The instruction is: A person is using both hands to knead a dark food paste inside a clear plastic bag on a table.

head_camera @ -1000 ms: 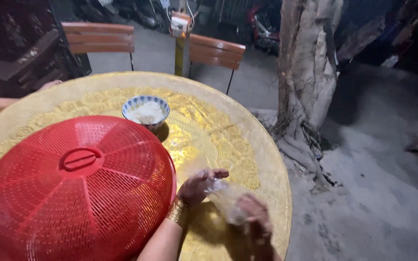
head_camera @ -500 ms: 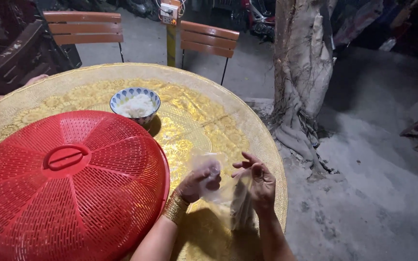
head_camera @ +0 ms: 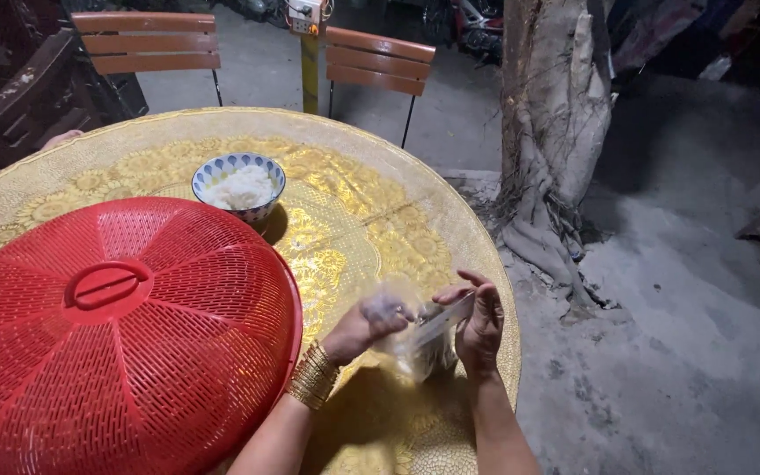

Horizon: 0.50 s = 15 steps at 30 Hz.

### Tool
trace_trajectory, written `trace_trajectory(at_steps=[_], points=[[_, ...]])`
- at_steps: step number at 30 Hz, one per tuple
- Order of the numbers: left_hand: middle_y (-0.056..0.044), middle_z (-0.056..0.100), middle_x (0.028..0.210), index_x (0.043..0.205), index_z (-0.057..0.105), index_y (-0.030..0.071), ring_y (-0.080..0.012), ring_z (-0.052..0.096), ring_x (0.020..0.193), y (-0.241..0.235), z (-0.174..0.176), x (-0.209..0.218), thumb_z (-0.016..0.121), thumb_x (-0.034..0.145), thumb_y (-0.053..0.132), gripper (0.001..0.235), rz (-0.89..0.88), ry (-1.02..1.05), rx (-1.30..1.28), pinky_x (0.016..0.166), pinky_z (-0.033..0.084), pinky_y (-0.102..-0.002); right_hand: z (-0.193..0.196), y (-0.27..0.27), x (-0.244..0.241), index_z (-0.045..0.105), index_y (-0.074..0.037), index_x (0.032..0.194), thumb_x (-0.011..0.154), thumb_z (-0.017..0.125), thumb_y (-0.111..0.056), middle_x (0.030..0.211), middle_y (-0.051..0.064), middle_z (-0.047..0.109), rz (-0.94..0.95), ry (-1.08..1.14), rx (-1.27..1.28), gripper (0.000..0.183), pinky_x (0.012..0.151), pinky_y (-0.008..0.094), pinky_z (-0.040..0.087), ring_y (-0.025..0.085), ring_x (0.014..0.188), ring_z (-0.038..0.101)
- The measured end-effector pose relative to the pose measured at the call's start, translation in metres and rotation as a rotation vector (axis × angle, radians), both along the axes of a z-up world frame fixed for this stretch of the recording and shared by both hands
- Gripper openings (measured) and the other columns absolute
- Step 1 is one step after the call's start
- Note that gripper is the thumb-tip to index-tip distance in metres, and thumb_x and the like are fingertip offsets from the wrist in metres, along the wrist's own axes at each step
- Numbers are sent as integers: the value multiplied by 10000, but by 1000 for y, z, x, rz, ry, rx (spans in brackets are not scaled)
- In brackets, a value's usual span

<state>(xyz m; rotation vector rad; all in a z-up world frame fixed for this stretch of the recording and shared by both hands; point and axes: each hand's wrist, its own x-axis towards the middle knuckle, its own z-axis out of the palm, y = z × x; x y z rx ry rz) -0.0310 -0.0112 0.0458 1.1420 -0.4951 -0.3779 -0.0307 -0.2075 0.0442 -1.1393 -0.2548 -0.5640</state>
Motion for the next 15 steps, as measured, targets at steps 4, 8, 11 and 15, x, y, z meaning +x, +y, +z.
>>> trace_trajectory(at_steps=[4,8,11,15], points=[[-45,609,760,1073,698,14,-110,570,700,-9,-35,30,753,884,205,274,126,50,-144,658,494,-245,-6,-21,11,561,-106,1366,1042,362,-590,822,159,745,59,-2,-68,615,822,353,605,253,820,767],[-154,550,798,1124,644,-54,-233,595,756,-17,-58,29,597,1001,219,303,142,64,-171,693,545,-335,-2,-22,15,286,-130,1593,711,730,-757,1173,180,735,373,62,-125,1169,937,365,565,264,1103,703],[-102,588,795,1126,619,14,-201,594,762,-23,-34,12,570,1003,319,333,94,259,-303,673,531,-293,-4,-13,1,684,-34,1306,798,506,-802,1117,205,773,279,246,-346,939,830,367,602,259,973,755],[-97,573,777,1152,592,-35,-188,594,778,-14,-44,39,578,997,246,321,117,-45,-199,711,496,-294,-24,-18,9,764,5,1053,1045,239,-630,925,230,793,197,266,-206,824,762,359,580,260,810,766]])
